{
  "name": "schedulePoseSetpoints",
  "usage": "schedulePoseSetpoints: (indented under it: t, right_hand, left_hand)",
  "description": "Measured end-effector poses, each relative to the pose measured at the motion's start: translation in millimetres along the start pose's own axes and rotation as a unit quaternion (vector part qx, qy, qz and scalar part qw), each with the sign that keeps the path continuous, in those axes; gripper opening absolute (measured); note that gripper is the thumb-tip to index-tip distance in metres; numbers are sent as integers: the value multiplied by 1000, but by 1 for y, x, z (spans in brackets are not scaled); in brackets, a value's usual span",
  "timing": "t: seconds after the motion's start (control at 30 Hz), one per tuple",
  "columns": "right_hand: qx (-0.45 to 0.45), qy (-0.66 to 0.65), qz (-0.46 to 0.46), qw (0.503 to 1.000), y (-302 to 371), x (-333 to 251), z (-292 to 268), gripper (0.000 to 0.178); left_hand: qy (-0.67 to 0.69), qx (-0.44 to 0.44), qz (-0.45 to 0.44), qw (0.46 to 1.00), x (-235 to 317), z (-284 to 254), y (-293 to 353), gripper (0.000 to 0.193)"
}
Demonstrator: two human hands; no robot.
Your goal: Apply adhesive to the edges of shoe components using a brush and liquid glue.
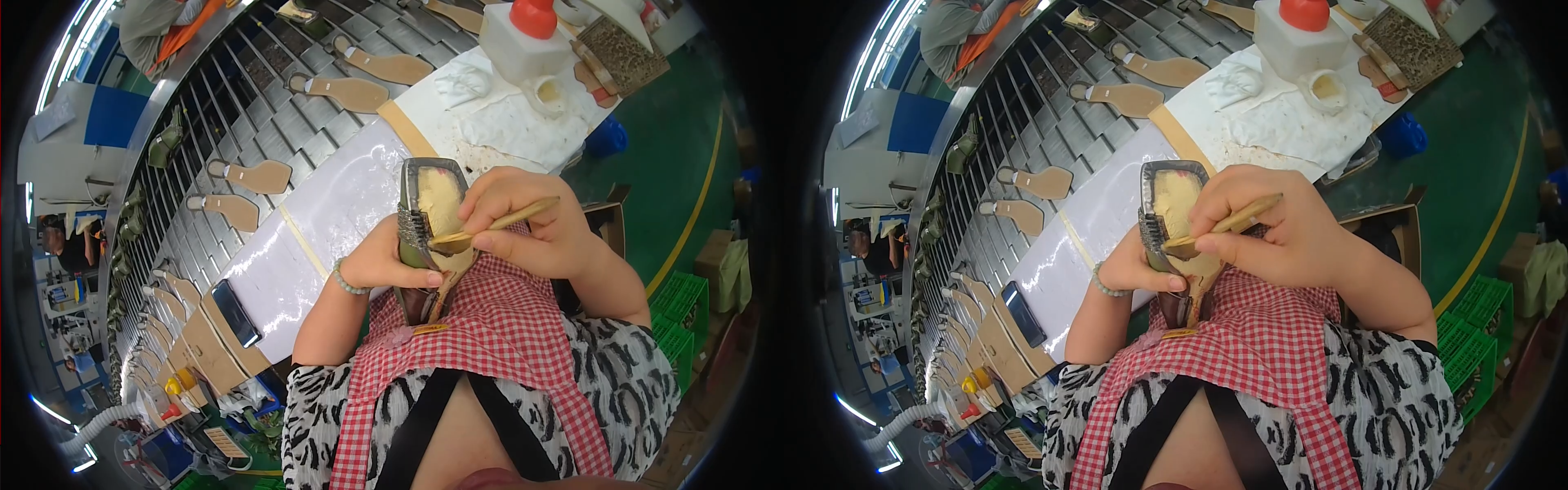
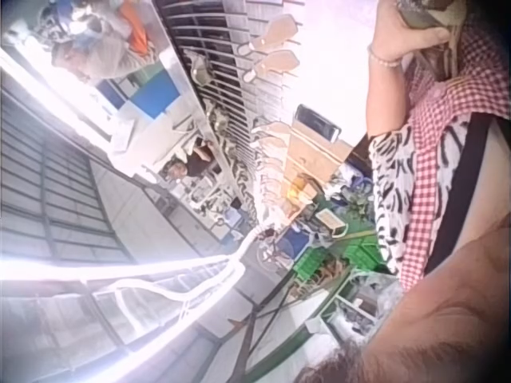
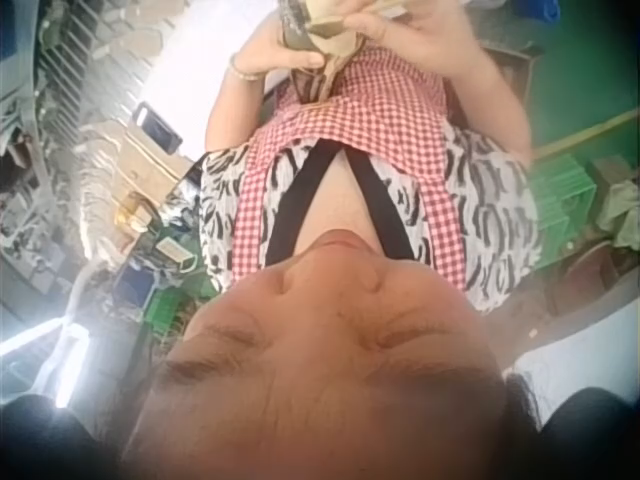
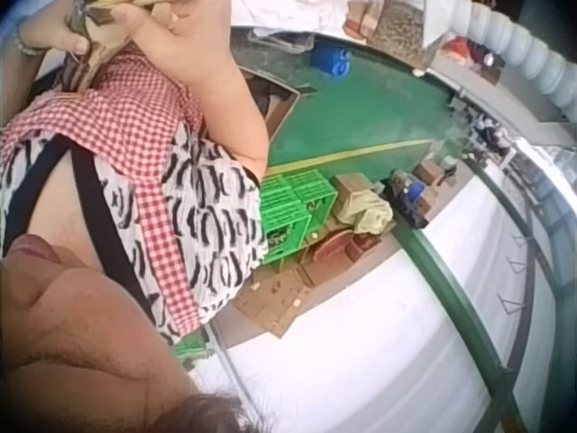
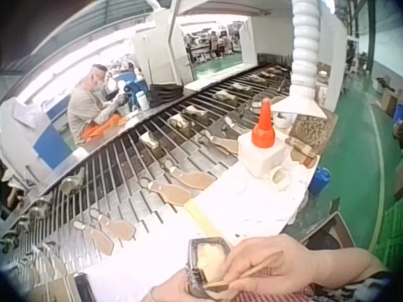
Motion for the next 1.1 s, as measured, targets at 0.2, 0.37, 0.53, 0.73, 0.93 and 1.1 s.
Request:
schedulePoseSetpoints:
  t: [0.2, 0.37, 0.53, 0.73, 0.93, 1.1]
  right_hand:
    - [91, 20, 5, 996, -2, 5, 0, 9]
    - [130, -89, 25, 987, 1, 10, 4, 9]
    - [138, -71, 53, 986, 5, 10, 7, 9]
    - [137, -112, 59, 982, 7, 13, 11, 10]
    - [141, -98, 56, 984, 7, 10, 10, 9]
    - [152, -7, -13, 988, 4, 2, 3, 9]
  left_hand:
    - [1, 14, 0, 1000, 0, 2, -1, 72]
    - [-9, 10, 10, 1000, -2, 3, -3, 73]
    - [-11, -2, -5, 1000, -2, 3, 0, 74]
    - [-24, 7, 19, 999, 2, 6, 0, 74]
    - [-20, 6, 21, 1000, 0, 6, 0, 74]
    - [-14, 8, 11, 1000, 1, 7, 1, 72]
Point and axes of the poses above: each hand's wrist, its own y-axis away from the middle knuckle, its own z-axis out of the palm, x = y × z, the point moved 3 cm from there along -y, towards the middle knuckle, and after that the axes turned 9 degrees about y, right-handed, at the moved point
